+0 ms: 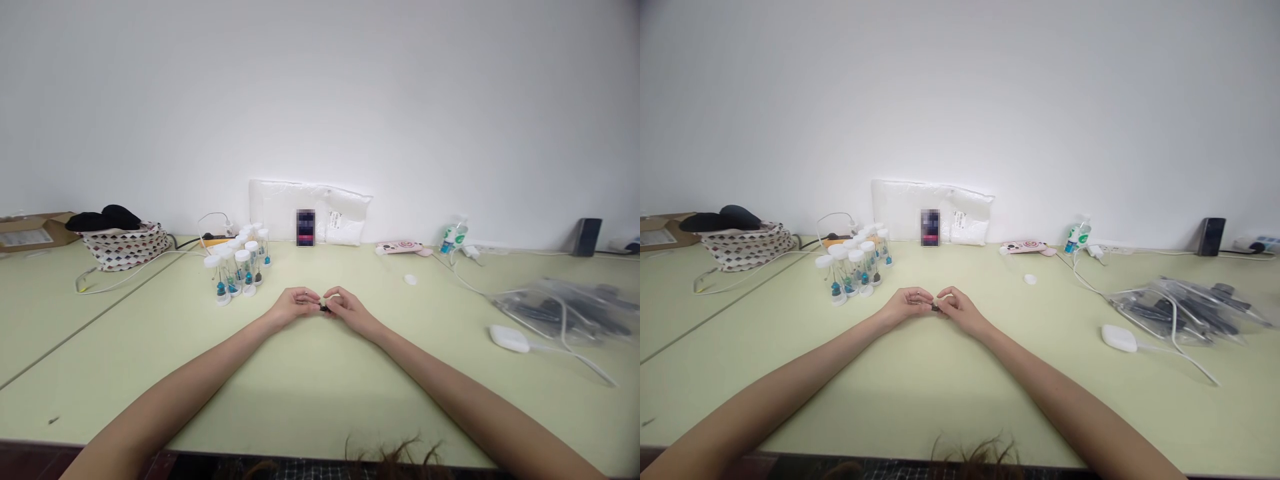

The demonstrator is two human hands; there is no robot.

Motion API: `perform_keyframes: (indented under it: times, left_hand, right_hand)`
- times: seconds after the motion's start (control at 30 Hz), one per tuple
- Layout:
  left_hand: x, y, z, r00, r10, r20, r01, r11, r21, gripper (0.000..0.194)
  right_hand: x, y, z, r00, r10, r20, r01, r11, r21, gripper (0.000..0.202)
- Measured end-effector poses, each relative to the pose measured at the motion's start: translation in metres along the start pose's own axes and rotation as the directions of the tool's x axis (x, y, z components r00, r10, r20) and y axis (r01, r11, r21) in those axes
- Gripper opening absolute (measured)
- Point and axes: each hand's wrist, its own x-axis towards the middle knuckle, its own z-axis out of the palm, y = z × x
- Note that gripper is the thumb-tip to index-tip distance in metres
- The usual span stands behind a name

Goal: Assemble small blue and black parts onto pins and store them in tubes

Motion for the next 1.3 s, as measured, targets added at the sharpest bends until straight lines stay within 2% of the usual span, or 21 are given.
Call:
perform_keyframes:
  times: [0.07, 0.2, 0.37, 0.5, 0.67, 0.8, 0.93, 1.1, 1.23, 1.3]
  left_hand:
    - [-0.0002, 0.0002, 0.0000, 1.000, -0.002, -0.010, 0.002, 1.000, -0.001, 0.033]
    - [-0.0006, 0.0003, 0.0000, 1.000, 0.002, 0.012, -0.002, 1.000, -0.011, 0.034]
    - [-0.0007, -0.0001, -0.0002, 1.000, 0.000, -0.013, 0.000, 1.000, 0.002, 0.033]
    - [-0.0009, 0.0002, 0.0004, 1.000, 0.005, 0.017, -0.005, 1.000, -0.010, 0.035]
    - [-0.0013, 0.0016, 0.0007, 1.000, -0.004, -0.017, 0.004, 1.000, -0.002, 0.034]
    - [-0.0014, 0.0021, 0.0006, 1.000, 0.006, 0.012, -0.006, 1.000, -0.002, 0.034]
    - [-0.0014, 0.0016, 0.0002, 1.000, -0.004, -0.006, 0.003, 1.000, -0.008, 0.034]
    - [-0.0014, 0.0014, 0.0006, 1.000, 0.007, 0.012, -0.007, 1.000, -0.006, 0.036]
    - [-0.0017, 0.0020, 0.0008, 1.000, 0.002, -0.009, -0.002, 1.000, -0.013, 0.036]
    - [-0.0017, 0.0023, 0.0008, 1.000, 0.002, -0.008, -0.002, 1.000, -0.011, 0.035]
  right_hand:
    - [-0.0001, 0.0001, 0.0002, 1.000, -0.009, -0.017, 0.008, 1.000, -0.030, 0.031]
    - [0.0007, 0.0004, 0.0006, 0.999, 0.029, 0.040, -0.029, 1.000, -0.007, 0.031]
    - [0.0014, 0.0011, 0.0001, 0.999, -0.014, -0.032, 0.013, 0.998, -0.054, 0.031]
    - [0.0012, 0.0012, 0.0000, 0.999, 0.023, 0.027, -0.023, 1.000, -0.004, 0.030]
    - [0.0008, 0.0002, 0.0002, 1.000, -0.006, -0.011, 0.006, 1.000, -0.021, 0.031]
    - [0.0002, -0.0012, 0.0007, 0.999, 0.024, 0.034, -0.024, 1.000, -0.010, 0.031]
    - [-0.0001, -0.0035, 0.0011, 0.999, -0.020, -0.036, 0.017, 0.997, -0.080, 0.033]
    - [-0.0010, -0.0043, 0.0011, 0.999, 0.035, 0.035, -0.033, 0.999, -0.041, 0.032]
    - [-0.0011, -0.0027, 0.0005, 1.000, -0.009, -0.012, 0.008, 0.997, -0.074, 0.034]
    - [-0.0011, -0.0021, 0.0004, 1.000, -0.001, 0.008, 0.001, 0.998, -0.058, 0.033]
